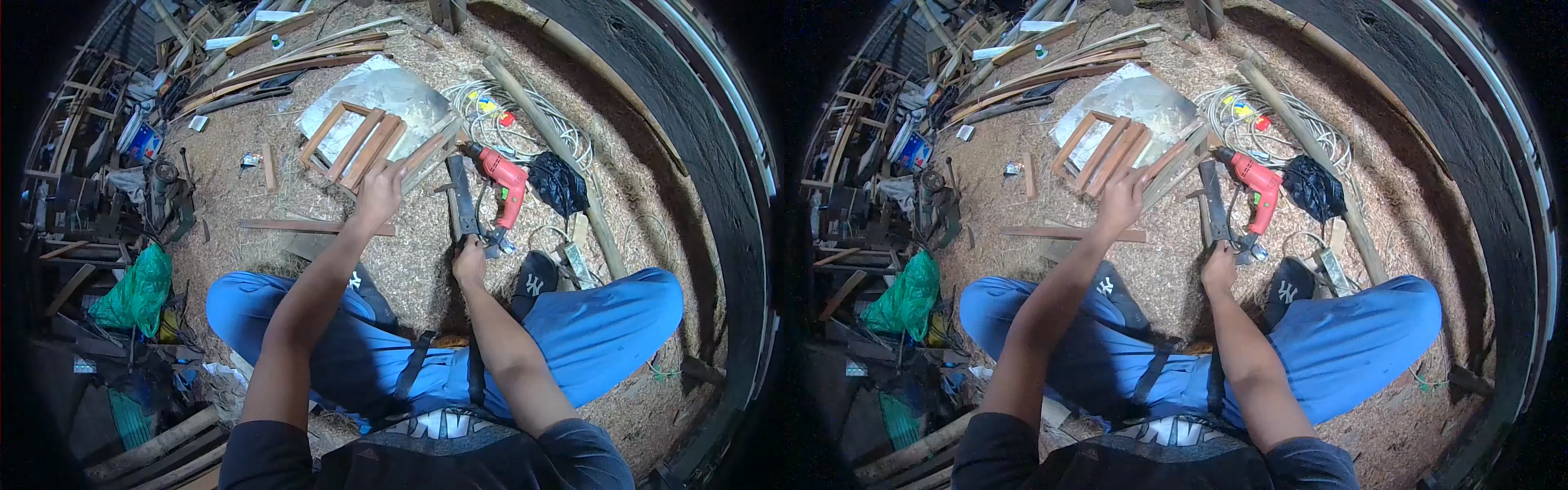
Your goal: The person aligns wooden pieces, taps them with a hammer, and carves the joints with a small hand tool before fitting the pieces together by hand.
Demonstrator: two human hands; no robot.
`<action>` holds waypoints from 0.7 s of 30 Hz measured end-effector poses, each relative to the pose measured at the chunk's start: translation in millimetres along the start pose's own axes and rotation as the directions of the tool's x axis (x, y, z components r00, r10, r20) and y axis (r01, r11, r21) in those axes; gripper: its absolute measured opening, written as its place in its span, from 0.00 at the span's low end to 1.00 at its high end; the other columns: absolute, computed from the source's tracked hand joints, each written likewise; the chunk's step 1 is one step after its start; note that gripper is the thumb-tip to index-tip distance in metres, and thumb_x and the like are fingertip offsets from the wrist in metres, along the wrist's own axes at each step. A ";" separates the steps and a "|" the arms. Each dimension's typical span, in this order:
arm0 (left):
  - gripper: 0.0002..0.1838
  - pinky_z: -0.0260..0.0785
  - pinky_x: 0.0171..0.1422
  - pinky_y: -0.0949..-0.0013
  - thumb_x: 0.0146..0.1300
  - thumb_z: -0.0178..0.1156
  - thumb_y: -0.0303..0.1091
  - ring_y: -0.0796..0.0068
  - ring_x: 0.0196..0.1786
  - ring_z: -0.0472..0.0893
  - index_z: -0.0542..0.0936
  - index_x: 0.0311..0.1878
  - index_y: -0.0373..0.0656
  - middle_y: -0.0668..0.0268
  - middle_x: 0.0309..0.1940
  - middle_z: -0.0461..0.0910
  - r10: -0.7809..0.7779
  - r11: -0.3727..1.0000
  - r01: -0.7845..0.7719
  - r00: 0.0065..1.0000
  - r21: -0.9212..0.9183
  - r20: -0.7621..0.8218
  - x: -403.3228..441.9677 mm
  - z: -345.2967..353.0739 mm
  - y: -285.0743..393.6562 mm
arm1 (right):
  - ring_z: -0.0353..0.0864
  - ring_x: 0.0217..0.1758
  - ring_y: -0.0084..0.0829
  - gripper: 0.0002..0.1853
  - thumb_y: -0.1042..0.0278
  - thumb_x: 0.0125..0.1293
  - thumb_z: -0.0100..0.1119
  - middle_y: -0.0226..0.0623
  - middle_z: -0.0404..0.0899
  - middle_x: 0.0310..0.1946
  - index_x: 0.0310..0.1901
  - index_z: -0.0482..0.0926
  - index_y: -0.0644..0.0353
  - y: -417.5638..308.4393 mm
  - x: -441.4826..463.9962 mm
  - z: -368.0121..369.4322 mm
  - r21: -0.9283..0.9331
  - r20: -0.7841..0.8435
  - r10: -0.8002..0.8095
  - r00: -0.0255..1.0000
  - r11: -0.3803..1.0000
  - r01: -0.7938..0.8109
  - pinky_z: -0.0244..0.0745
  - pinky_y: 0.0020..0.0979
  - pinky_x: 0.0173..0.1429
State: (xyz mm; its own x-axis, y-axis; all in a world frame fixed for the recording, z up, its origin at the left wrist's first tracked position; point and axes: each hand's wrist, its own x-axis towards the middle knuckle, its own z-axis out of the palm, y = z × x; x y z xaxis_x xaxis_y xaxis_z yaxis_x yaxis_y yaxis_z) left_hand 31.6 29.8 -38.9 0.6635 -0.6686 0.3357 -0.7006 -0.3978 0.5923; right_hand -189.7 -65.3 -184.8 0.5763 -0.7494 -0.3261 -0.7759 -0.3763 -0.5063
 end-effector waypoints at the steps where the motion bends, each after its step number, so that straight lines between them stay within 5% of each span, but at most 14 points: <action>1: 0.13 0.76 0.52 0.49 0.72 0.57 0.27 0.41 0.46 0.84 0.85 0.54 0.36 0.46 0.41 0.83 -0.016 1.000 0.016 1.000 0.003 0.025 1.3 -0.4 -2.0 | 0.82 0.57 0.60 0.20 0.72 0.69 0.59 0.57 0.77 0.56 0.62 0.72 0.61 -1.2 -0.6 -0.8 0.002 0.000 0.000 1.000 1.000 0.000 0.80 0.56 0.58; 11: 0.14 0.78 0.50 0.46 0.75 0.57 0.32 0.40 0.46 0.84 0.84 0.57 0.40 0.47 0.44 0.82 0.001 0.993 0.000 1.000 0.120 -0.005 -20.0 1.7 -30.8 | 0.82 0.58 0.61 0.22 0.68 0.68 0.61 0.59 0.75 0.59 0.62 0.71 0.61 1.1 3.5 -4.4 -0.022 0.073 0.027 0.997 0.999 -0.025 0.81 0.55 0.58; 17: 0.21 0.79 0.48 0.49 0.67 0.71 0.42 0.44 0.44 0.85 0.84 0.56 0.39 0.50 0.45 0.82 0.074 0.992 -0.075 0.997 0.103 0.011 -17.9 -7.5 -9.0 | 0.81 0.60 0.59 0.26 0.70 0.65 0.63 0.60 0.74 0.60 0.64 0.69 0.62 -2.4 3.7 -7.5 -0.055 0.110 0.051 0.993 0.997 -0.045 0.80 0.53 0.61; 19: 0.25 0.79 0.46 0.51 0.60 0.76 0.45 0.47 0.45 0.85 0.84 0.56 0.40 0.53 0.45 0.81 0.152 0.979 -0.137 0.983 0.148 -0.099 -11.2 -18.4 3.6 | 0.81 0.60 0.59 0.27 0.71 0.64 0.63 0.59 0.74 0.61 0.64 0.69 0.61 -2.7 3.9 -5.9 -0.065 0.103 0.051 0.993 0.997 -0.044 0.80 0.52 0.61; 21: 0.25 0.79 0.48 0.53 0.58 0.78 0.43 0.49 0.46 0.85 0.85 0.54 0.38 0.52 0.46 0.81 0.079 0.984 -0.060 0.991 0.169 -0.112 -5.1 -23.6 -0.8 | 0.80 0.61 0.59 0.29 0.73 0.62 0.64 0.59 0.74 0.61 0.65 0.68 0.61 -3.2 3.6 -3.4 -0.056 0.091 0.060 0.994 0.997 -0.055 0.80 0.52 0.62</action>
State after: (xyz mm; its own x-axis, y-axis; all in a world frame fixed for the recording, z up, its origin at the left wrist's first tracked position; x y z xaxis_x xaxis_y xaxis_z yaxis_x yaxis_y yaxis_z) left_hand 35.0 48.3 -23.8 0.6310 -0.6234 0.4617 -0.7732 -0.4576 0.4390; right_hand -186.1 -68.7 -181.6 0.5499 -0.7176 -0.4274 -0.8194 -0.3646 -0.4422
